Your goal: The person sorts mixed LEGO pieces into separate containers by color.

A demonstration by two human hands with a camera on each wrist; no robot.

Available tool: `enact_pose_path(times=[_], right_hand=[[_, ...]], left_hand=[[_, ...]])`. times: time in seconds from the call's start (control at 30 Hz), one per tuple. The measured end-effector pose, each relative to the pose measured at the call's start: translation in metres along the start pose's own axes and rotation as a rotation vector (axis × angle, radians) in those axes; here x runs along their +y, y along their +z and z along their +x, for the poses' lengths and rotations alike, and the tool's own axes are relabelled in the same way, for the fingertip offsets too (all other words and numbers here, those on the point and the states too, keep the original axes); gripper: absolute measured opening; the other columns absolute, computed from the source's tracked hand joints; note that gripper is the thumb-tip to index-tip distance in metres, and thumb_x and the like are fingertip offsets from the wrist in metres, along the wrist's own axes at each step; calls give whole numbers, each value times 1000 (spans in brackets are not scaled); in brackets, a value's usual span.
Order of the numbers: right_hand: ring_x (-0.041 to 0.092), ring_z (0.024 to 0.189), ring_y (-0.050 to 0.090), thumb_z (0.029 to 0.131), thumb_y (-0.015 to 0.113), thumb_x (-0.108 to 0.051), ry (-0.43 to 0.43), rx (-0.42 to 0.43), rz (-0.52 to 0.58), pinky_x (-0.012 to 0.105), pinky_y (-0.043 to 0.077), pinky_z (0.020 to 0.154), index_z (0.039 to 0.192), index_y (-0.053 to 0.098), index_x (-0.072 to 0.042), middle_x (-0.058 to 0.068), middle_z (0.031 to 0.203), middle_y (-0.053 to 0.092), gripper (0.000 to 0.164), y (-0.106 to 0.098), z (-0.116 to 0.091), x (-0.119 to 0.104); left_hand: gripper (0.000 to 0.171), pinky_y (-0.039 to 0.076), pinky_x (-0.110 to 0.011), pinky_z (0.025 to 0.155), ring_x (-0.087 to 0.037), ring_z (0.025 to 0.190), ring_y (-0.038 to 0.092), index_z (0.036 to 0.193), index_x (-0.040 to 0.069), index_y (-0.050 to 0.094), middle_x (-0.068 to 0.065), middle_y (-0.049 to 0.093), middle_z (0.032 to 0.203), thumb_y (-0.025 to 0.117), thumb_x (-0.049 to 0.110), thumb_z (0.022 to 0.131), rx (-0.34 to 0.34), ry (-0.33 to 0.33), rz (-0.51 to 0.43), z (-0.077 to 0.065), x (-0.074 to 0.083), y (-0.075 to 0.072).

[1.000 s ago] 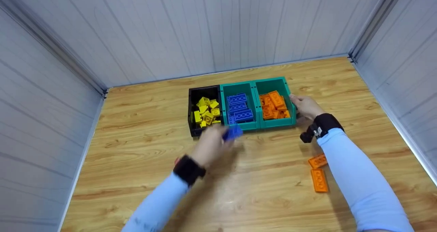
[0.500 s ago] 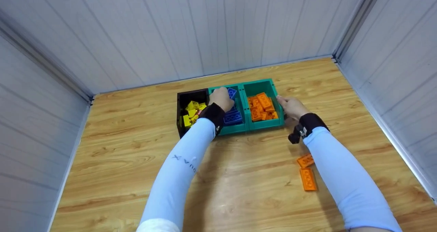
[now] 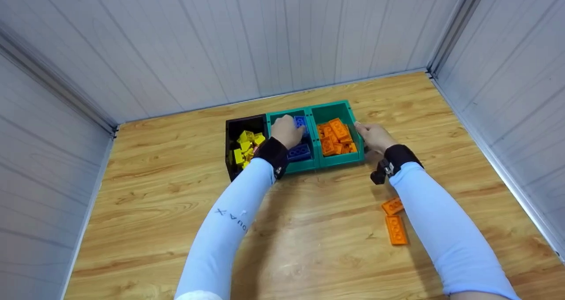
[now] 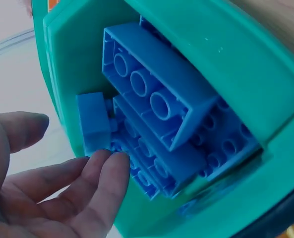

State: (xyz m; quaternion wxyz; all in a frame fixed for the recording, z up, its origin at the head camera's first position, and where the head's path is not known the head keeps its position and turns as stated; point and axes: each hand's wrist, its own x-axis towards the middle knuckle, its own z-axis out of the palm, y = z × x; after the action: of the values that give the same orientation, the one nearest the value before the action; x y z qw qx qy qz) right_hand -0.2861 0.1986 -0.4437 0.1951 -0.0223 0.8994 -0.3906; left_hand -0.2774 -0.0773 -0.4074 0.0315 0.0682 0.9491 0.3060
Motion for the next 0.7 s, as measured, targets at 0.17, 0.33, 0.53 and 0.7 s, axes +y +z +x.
enact_pose_path(times=[0.17, 0.33, 0.53, 0.7], right_hand=[[38, 116, 55, 105, 26, -56, -6, -2, 3, 45, 46, 87, 155, 30, -6, 25, 150, 39, 71, -2, -3, -1], [41, 121, 52, 105, 27, -55, -6, 1, -8, 53, 42, 102, 155, 29, -6, 25, 149, 40, 71, -2, -3, 0], [41, 120, 52, 105, 28, -54, 3, 0, -3, 53, 42, 102, 154, 32, -4, 27, 146, 43, 70, -2, -3, -2], [41, 120, 53, 106, 29, -50, -6, -9, -1, 52, 45, 99, 154, 31, -5, 26, 151, 38, 66, -3, -4, -3]], left_hand=[[42, 37, -29, 52, -15, 52, 41, 63, 11, 47, 1, 38, 58, 57, 24, 102, 97, 97, 83, -19, 15, -4], [23, 50, -29, 70, -15, 72, 58, 86, 8, 72, -3, 64, 81, 61, 23, 100, 64, 233, 87, -54, 41, 14], [15, 51, -23, 76, -13, 86, 63, 100, 12, 77, 1, 71, 94, 66, 22, 96, -171, 570, 180, -107, 61, 79], [24, 47, -22, 86, -12, 98, 57, 115, 15, 73, 2, 66, 111, 65, 27, 96, -226, 779, 286, -141, 73, 131]])
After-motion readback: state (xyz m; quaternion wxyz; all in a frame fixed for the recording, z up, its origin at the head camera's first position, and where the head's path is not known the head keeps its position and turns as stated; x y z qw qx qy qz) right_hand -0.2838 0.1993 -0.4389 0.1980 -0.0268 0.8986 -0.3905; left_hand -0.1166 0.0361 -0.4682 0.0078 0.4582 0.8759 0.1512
